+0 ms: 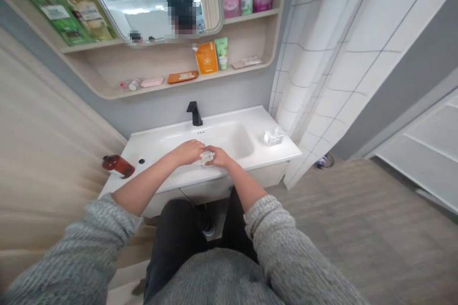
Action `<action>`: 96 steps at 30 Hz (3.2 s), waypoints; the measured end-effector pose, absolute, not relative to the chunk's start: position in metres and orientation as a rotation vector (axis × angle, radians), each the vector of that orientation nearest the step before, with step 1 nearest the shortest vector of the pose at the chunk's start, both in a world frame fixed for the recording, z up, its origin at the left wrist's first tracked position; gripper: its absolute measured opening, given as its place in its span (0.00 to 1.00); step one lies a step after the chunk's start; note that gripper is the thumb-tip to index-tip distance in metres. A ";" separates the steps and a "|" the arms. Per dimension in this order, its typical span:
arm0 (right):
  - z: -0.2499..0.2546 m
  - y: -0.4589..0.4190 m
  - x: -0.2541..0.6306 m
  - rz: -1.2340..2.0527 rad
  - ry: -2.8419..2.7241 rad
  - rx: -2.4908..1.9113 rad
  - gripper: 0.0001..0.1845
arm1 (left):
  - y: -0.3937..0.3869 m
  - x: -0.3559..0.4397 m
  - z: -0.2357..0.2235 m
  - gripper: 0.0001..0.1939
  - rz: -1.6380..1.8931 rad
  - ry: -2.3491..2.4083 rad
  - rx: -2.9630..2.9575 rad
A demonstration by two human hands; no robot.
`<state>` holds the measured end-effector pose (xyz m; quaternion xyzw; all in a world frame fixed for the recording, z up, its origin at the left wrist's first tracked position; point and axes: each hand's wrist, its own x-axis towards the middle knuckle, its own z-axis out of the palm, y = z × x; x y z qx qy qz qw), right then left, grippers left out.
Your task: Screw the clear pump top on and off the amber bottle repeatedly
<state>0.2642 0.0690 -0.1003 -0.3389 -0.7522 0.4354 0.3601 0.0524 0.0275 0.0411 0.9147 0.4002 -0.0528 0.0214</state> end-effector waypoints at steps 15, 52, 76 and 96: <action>-0.102 0.068 0.273 0.585 -1.634 -1.298 0.40 | -0.040 -0.048 -0.078 0.28 0.091 2.209 1.938; -0.057 0.107 0.324 0.199 -1.700 -1.518 0.32 | -0.033 -0.045 -0.082 0.23 0.107 2.183 1.871; -0.077 0.048 0.279 0.517 -2.304 -1.661 0.17 | -0.073 -0.194 0.048 0.47 1.018 2.908 1.675; -0.083 0.035 0.252 0.563 -2.319 -1.087 0.35 | -0.053 -0.077 -0.020 0.56 1.265 2.130 1.503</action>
